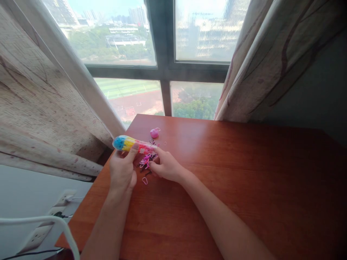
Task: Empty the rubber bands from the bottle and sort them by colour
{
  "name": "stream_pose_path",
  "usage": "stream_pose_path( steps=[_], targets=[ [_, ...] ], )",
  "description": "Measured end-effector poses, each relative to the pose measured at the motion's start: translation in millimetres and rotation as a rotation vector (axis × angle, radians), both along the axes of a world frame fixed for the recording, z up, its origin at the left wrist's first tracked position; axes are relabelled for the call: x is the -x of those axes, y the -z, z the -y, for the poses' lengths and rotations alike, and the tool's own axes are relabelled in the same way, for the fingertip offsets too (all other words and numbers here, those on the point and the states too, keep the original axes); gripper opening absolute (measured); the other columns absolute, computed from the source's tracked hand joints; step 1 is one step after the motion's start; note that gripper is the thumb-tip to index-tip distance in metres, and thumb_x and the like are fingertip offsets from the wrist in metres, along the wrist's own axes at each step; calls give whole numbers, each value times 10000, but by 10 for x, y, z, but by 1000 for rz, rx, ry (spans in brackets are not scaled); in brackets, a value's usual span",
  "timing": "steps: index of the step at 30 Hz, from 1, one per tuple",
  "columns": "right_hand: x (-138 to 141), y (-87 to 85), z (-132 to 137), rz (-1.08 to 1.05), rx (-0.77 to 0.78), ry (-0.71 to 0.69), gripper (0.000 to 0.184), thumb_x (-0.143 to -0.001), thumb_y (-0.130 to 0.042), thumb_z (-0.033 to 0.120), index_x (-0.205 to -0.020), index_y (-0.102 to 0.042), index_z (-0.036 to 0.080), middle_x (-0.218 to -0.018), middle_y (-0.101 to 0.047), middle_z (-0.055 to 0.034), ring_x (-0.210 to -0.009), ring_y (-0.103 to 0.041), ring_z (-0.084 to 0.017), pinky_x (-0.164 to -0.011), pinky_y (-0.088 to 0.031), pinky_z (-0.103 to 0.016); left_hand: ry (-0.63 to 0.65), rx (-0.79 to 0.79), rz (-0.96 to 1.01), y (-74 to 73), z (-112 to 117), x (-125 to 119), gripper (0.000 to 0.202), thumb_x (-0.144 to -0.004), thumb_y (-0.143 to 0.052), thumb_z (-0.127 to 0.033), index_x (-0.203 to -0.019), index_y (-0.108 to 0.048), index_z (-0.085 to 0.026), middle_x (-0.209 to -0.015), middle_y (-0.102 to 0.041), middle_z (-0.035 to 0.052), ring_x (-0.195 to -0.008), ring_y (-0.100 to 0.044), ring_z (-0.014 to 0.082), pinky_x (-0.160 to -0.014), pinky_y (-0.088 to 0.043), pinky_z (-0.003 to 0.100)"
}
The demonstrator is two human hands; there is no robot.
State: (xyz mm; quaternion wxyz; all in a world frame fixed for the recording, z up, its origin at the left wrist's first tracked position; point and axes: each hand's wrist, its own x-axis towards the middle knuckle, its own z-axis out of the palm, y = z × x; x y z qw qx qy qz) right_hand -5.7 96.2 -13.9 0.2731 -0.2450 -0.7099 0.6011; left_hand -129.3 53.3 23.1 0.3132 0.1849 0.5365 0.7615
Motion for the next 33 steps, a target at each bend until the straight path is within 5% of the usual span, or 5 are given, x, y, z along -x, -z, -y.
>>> stream_pose_path(
  steps=[6,20,26,33],
  targets=[
    [-26,-17,-49,-183,212,-59,459,-825,-503,154,-1282,-524,188,-474,-537,110,-357,-462,-75,-387,-383,-158,14,-20,-18,-56,-51,-24,431,-509,-906,-256,-852,-658,-172,-814,-689,-12,-620,-677,127,-594,-618,250],
    [-60,-103,-97,-264,389,73,419,-757,-592,249,-1159,-606,131,-462,-571,84,-331,-440,-77,-341,-341,-169,-27,-53,-59,-50,-149,-73,445,-496,-911,-242,-842,-641,-167,-800,-685,-20,-649,-686,138,-647,-619,283],
    [-35,-25,-112,-260,376,131,483,-727,-591,231,-1196,-558,121,-464,-582,84,-343,-437,-87,-355,-341,-177,-93,-62,-123,-87,-114,-23,374,-585,-874,-213,-879,-643,-193,-861,-693,-33,-734,-692,152,-638,-603,276],
    [-27,92,-145,-91,148,268,313,-769,-507,196,-1049,-643,167,-493,-558,79,-390,-448,-83,-435,-366,-189,-143,-123,-373,-107,-113,35,394,-606,-864,-201,-936,-649,-183,-923,-714,-5,-849,-695,183,-774,-590,324]
  ],
)
